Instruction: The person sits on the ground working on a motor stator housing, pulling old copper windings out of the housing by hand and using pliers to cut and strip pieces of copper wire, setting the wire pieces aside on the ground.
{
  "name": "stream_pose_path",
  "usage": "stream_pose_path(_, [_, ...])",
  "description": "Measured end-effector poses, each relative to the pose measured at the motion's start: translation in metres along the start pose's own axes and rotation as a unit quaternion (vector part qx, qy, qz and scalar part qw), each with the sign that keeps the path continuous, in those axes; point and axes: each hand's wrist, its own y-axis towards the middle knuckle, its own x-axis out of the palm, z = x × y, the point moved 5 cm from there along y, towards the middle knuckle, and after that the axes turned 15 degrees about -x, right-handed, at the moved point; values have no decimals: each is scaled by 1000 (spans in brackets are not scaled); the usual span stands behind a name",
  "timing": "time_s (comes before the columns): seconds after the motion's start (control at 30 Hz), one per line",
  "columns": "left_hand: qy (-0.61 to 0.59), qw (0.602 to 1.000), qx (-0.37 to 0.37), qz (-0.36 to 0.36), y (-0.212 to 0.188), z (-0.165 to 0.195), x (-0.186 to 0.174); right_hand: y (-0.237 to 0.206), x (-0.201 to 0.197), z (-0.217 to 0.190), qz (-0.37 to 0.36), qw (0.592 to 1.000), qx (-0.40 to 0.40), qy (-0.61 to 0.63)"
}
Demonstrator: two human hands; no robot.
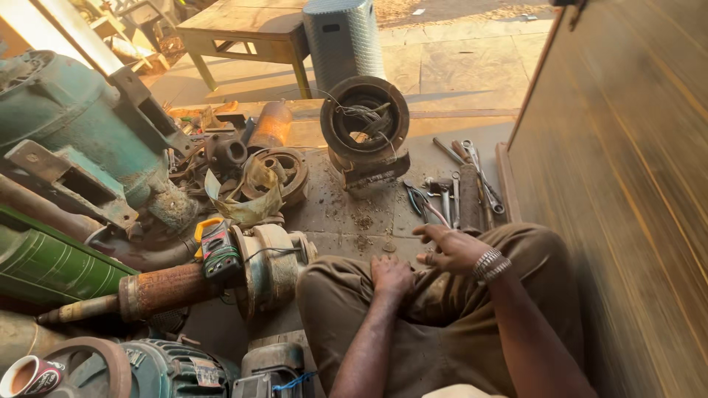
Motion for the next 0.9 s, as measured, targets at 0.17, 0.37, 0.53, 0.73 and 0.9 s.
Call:
stream_pose_path(0.17, [19,994,-37,-97,-19,12,-9,-74,-19,-83,39,989,-124,74])
stream_pose_path(0.37, [86,992,-87,17,-42,5,-21,-108,-9,-165,117,964,-237,7])
stream_pose_path(0.53, [42,982,-165,85,-47,5,-31,-103,50,-207,-47,955,-293,-6])
stream_pose_path(0.73, [-44,961,-270,39,-41,-17,-54,-102,90,-230,-119,908,-401,-19])
stream_pose_path(0.9, [-30,957,-285,-50,-53,-38,-38,-101,104,-228,-141,887,-435,58])
